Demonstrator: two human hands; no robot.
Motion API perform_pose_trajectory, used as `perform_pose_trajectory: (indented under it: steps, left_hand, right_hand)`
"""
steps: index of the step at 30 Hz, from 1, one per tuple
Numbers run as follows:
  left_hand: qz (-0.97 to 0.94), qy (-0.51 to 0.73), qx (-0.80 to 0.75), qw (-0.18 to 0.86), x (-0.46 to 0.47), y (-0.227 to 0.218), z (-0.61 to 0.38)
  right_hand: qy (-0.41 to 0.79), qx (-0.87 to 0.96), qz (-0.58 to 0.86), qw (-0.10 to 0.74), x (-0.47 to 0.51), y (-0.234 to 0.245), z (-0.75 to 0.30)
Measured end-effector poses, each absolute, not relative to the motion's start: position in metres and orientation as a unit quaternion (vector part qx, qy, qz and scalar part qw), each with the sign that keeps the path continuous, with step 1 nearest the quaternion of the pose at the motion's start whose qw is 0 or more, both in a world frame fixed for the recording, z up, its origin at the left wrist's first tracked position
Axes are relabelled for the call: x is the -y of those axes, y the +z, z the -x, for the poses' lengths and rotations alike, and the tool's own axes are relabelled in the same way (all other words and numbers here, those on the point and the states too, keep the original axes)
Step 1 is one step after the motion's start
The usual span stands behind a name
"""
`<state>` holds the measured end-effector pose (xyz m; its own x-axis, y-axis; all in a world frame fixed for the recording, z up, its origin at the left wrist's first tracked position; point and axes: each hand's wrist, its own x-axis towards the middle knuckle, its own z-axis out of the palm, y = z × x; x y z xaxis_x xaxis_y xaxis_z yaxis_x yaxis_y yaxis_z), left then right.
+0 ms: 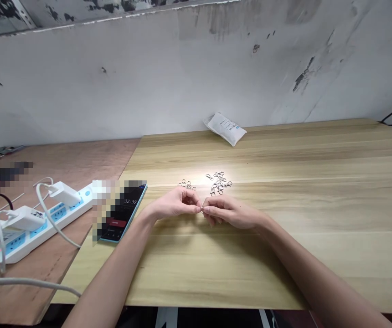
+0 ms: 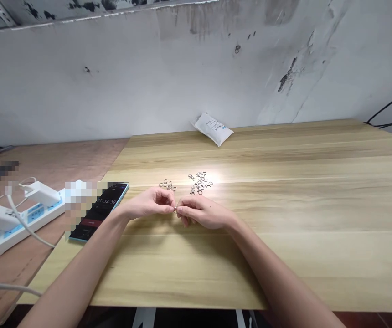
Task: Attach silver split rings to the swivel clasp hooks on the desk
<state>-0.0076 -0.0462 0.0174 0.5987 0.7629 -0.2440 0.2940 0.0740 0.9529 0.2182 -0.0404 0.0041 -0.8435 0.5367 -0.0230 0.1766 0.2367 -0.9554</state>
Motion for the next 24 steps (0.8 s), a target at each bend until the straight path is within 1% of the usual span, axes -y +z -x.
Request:
perform_pose_trajectory:
  steps: [3,7,12,17,24]
  left_hand:
    - [-0.639,0.179,-0.394,0.636,0.0475,0.015,0.008]
    - [-0.616,0.195,-0.376,0.664,0.0498,0.0155,0.0067]
    - [-0.627,0.193,-0.401,0.639,0.049,0.0171,0.0066]
    - [-0.661,0.187,-0.389,0.614,0.048,0.0211,0.0069]
    - [-0.654,0.206,-0.385,0.618,0.0483,0.0186,0.0045]
  right_hand:
    - [0.563,0.786,0.214,0.138,0.0409,0.0063,-0.2192]
    - [0.532,0.813,0.203,0.118,0.0417,0.0087,-0.2194]
    - [0.503,0.827,0.218,0.126,0.0423,0.008,-0.2183]
    - [0.483,0.833,0.242,0.116,0.0449,0.0105,-0.2158]
    - [0.482,0.82,0.274,0.14,0.045,0.0089,-0.2136]
